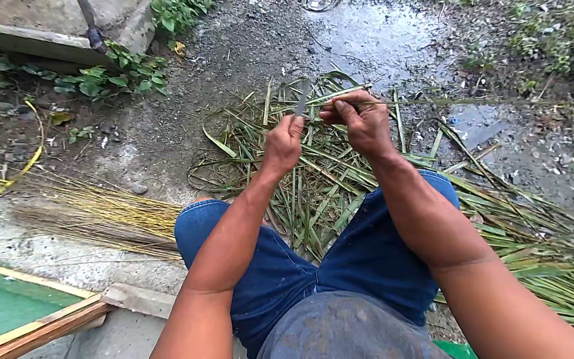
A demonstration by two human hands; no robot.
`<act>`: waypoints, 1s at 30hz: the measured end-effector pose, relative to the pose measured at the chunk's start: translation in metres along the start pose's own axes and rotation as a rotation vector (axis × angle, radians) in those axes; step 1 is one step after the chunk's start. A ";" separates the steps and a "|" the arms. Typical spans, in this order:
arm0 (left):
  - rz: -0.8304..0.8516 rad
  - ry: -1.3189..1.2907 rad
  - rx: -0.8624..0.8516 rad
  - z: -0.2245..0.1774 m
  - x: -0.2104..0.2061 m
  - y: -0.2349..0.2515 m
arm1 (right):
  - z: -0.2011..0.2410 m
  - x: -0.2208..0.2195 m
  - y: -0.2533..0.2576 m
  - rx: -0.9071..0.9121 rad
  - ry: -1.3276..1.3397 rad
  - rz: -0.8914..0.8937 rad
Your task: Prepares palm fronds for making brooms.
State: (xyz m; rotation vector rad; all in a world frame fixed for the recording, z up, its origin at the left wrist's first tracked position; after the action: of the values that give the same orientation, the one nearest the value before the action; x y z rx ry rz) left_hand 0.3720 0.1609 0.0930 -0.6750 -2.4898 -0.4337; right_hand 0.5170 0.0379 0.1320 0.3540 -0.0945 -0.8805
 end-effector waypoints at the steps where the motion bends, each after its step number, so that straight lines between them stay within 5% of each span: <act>1: 0.013 0.014 0.042 0.011 0.000 0.004 | 0.004 0.001 0.001 0.020 -0.002 0.001; 4: -0.045 -0.057 0.472 0.080 0.008 0.030 | 0.014 0.018 0.009 0.047 -0.009 -0.058; 6: -0.112 -0.219 0.571 0.080 0.014 0.033 | 0.012 0.027 0.016 0.017 -0.002 -0.086; 11: -0.051 -0.535 0.335 0.027 0.011 0.009 | 0.006 0.013 0.011 -0.067 0.081 -0.044; 20: -0.026 -0.200 -0.201 -0.020 0.009 -0.013 | 0.012 -0.015 0.000 0.053 0.097 0.106; 30: -0.027 -0.122 -0.110 -0.019 0.007 -0.008 | 0.013 -0.012 -0.002 0.098 0.051 0.061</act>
State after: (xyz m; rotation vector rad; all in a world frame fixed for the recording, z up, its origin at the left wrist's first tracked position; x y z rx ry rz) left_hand 0.3699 0.1488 0.1114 -0.7317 -2.6079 -0.5584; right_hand 0.5046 0.0423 0.1446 0.4628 -0.1008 -0.8081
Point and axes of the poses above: each hand's wrist, its own y-axis towards the middle knuckle, its own x-axis out of the back of the hand, z = x × y, the point moved 5 cm from there along y, towards the middle knuckle, and after that the axes turned 13 degrees about -z, right-handed, at the moved point
